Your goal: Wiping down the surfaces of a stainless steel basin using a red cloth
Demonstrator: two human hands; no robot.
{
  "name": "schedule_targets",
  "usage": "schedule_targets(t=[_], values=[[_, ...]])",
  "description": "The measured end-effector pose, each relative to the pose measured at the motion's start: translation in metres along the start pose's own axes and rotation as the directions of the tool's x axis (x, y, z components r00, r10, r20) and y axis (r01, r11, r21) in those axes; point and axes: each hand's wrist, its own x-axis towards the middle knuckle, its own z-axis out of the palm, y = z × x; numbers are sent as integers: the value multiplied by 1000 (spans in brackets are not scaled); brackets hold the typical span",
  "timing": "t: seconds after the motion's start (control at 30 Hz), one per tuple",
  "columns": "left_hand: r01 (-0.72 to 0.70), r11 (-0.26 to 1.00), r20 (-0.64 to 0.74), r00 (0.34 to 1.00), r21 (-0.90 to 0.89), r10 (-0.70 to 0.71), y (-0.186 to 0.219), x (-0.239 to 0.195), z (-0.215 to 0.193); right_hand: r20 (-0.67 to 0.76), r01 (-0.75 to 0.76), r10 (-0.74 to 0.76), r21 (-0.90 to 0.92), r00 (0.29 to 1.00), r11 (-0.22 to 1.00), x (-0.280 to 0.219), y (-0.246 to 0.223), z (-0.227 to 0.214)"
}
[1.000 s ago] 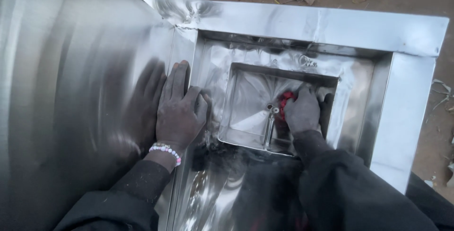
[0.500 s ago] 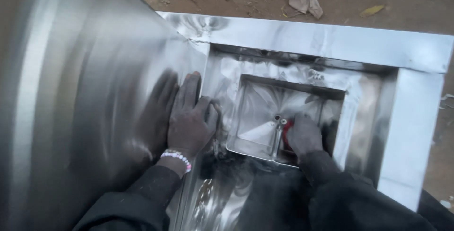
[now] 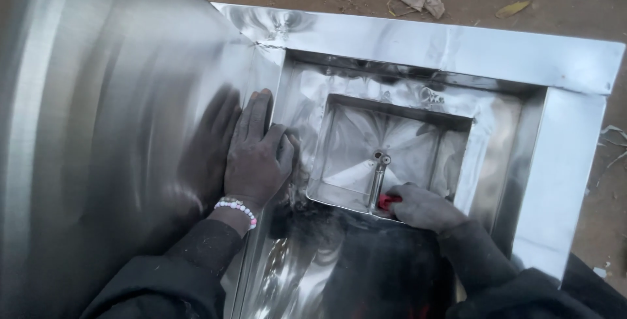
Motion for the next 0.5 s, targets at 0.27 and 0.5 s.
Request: schedule_targets(t=[0.27,0.5], values=[[-1,1000,4,1000,27,0,-1,-1,3,-200,-13,-4,-85,980,996,67,8,36],[2,999,30,1000,46,-3,1,-1,1,-482,185,-67,201,873,962,49,-30,-4]])
